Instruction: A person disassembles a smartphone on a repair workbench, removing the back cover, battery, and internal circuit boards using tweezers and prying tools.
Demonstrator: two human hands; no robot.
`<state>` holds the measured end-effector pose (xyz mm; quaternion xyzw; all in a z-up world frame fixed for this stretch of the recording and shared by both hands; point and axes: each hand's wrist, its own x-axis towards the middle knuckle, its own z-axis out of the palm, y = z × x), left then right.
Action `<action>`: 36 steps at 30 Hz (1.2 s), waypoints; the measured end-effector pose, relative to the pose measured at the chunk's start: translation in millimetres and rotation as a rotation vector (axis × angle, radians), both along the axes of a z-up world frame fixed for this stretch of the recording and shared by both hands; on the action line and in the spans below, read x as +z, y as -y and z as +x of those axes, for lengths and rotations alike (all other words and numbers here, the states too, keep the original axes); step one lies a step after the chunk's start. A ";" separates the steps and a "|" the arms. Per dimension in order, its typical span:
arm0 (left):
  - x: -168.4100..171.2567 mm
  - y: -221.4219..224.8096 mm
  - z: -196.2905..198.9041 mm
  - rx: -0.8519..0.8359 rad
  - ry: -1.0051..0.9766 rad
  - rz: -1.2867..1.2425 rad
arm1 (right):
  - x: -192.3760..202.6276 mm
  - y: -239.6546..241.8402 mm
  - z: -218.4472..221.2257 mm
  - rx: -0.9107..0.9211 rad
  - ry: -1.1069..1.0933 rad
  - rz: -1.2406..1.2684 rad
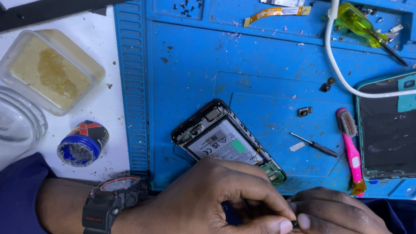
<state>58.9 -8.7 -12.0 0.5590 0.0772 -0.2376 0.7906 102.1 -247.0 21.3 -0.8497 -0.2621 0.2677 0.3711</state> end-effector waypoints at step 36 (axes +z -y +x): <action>-0.2 -1.5 1.7 -0.028 -0.076 -0.055 | -3.1 -2.5 -2.3 -0.015 0.063 0.019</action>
